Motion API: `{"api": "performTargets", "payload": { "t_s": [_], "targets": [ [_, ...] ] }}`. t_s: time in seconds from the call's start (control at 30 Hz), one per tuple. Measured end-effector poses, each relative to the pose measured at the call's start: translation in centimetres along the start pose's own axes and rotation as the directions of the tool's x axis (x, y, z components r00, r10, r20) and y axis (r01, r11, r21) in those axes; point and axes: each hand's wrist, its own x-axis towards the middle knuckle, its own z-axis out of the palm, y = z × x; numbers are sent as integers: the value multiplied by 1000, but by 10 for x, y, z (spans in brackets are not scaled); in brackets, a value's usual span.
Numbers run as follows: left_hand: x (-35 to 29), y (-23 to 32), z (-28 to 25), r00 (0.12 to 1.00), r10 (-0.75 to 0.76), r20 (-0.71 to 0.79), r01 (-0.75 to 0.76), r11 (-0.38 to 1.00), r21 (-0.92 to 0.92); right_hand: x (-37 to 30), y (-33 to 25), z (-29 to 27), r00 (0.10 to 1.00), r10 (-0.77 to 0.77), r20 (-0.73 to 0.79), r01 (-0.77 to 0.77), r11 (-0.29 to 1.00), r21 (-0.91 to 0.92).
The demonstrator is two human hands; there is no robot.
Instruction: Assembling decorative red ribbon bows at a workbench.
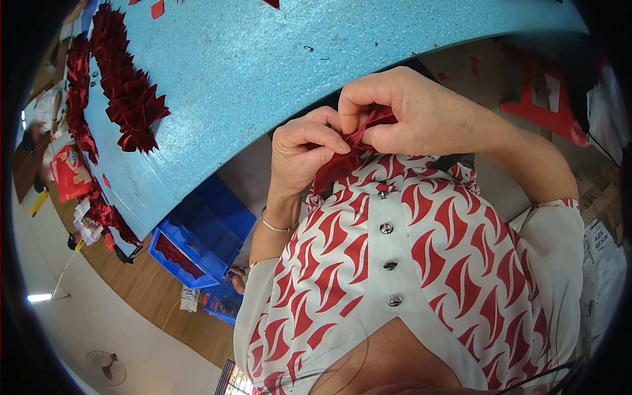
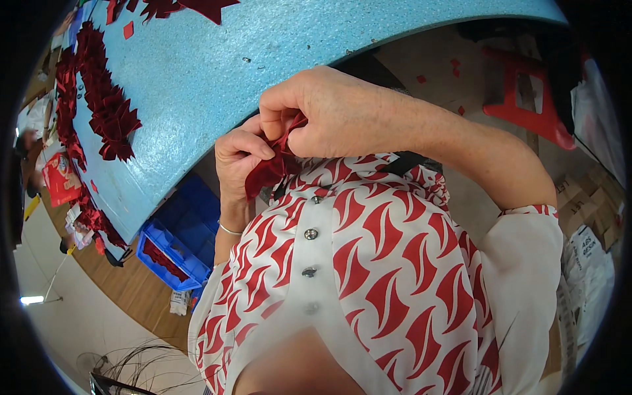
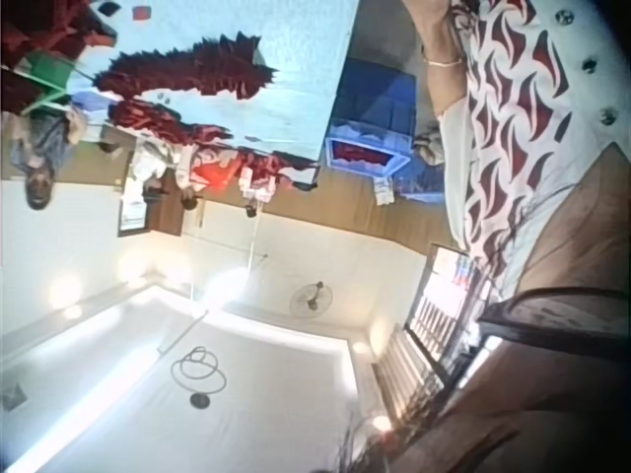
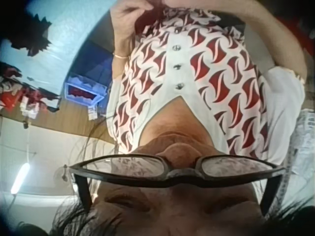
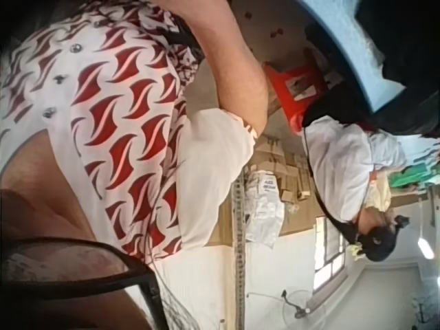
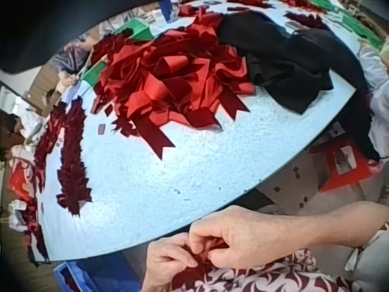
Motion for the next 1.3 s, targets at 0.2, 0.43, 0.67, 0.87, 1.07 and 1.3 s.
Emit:
{"api": "performTargets", "payload": {
  "t_s": [0.2,0.43,0.67,0.87,1.07,1.3],
  "targets": [
    [-2,-1,-1,1000,-24,-18,23,999,-42,0,1,2,996,-78,-40,76,996,-47],
    [0,-6,3,1000,-7,-4,7,1000,-2,0,10,9,831,-543,-123,384,719,-579],
    [4,-2,7,993,10,115,-50,935,350,7,12,9,950,260,-174,-276,958,-79],
    [-2,7,27,954,-151,-258,176,981,77,7,20,4,966,191,-176,-130,942,310],
    [5,22,28,901,-338,-273,387,910,151,-9,29,8,951,-73,-299,156,951,265],
    [13,28,34,829,-479,-290,533,834,144,-12,33,9,841,-235,-487,329,937,116]
  ]
}}
